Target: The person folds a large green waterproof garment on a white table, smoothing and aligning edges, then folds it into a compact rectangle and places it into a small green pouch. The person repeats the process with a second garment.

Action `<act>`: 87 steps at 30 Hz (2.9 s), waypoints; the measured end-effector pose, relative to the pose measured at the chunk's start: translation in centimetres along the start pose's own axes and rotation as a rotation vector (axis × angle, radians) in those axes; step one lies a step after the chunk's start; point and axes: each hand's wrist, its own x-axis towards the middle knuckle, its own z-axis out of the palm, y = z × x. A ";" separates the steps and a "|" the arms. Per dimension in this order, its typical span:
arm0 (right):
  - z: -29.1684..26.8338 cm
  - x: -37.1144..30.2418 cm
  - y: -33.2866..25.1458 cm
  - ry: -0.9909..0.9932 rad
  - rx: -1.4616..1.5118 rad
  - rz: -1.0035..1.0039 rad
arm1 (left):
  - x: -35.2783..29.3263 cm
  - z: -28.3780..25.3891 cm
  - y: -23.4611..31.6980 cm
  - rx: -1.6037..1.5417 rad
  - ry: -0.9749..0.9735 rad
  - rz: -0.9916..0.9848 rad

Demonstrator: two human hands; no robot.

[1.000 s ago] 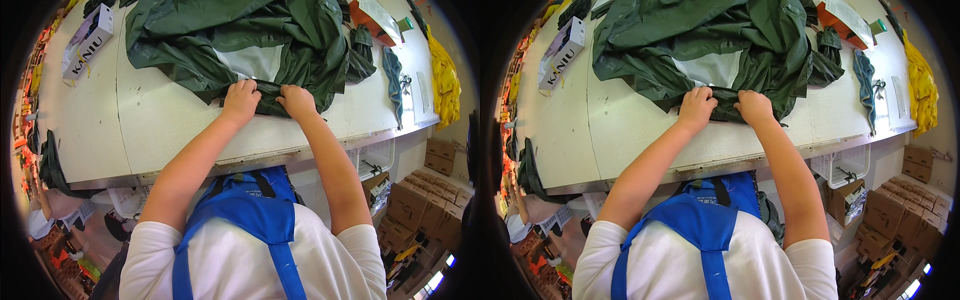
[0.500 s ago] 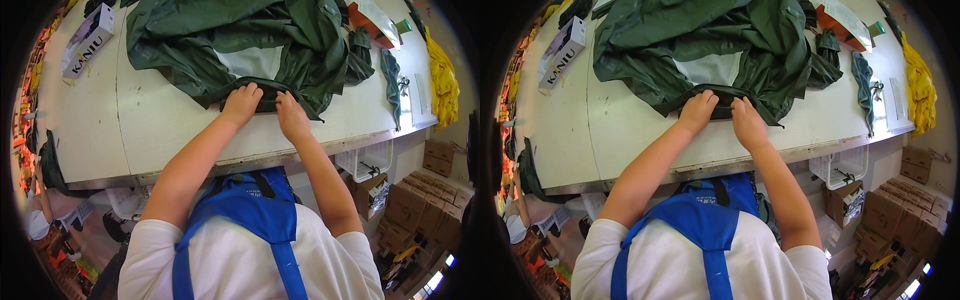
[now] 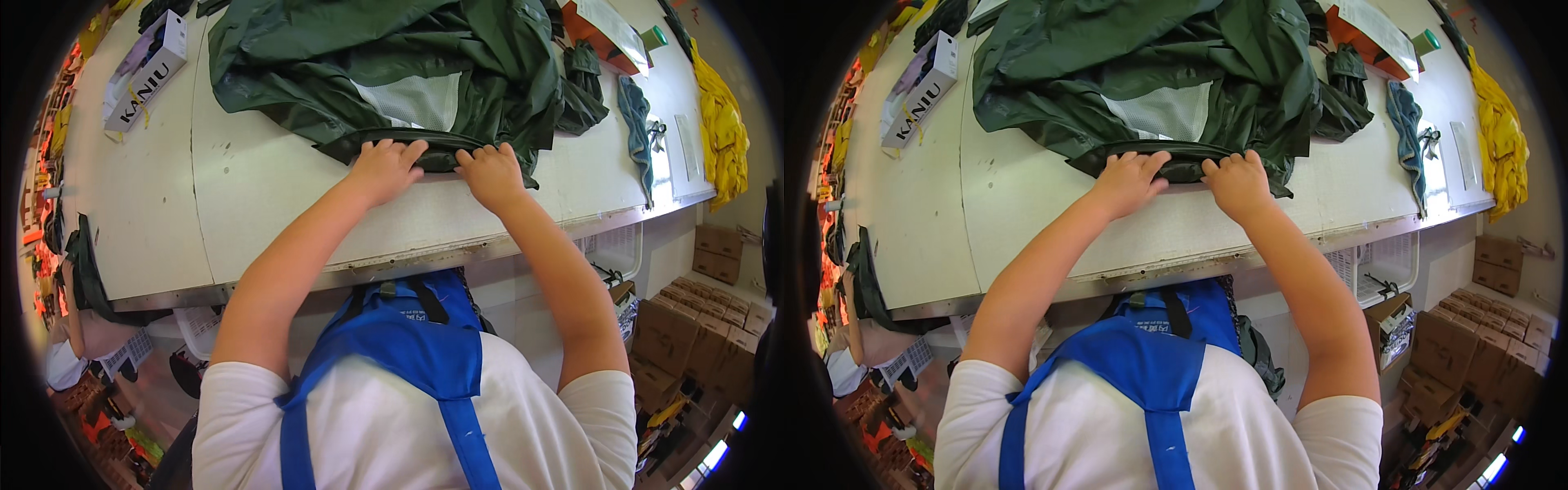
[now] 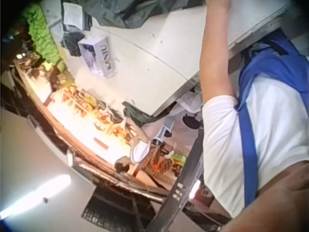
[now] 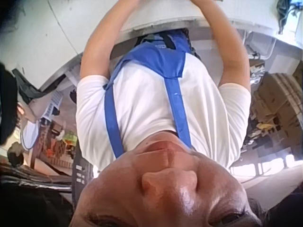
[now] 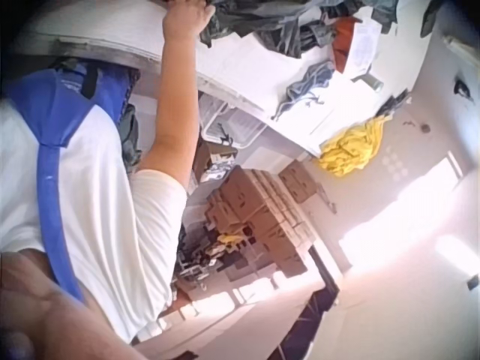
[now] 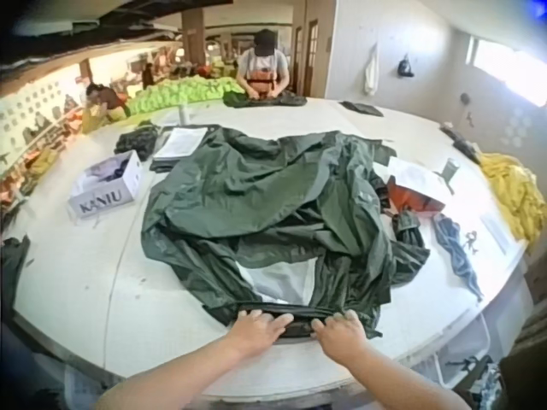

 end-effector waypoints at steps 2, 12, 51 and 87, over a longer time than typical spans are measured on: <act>-0.6 0.1 0.1 -0.058 0.019 0.024 | -0.8 -0.5 -0.6 0.002 0.028 0.062; -3.8 -0.8 1.0 0.182 0.139 -0.112 | -0.4 -5.0 -0.6 0.052 -0.262 0.056; 0.0 -7.7 2.2 -0.016 1.169 0.280 | 1.3 3.0 11.1 -0.572 -0.066 -0.382; -5.3 -1.6 -2.4 0.172 0.790 0.035 | -1.2 -3.8 8.9 -0.170 0.492 -0.130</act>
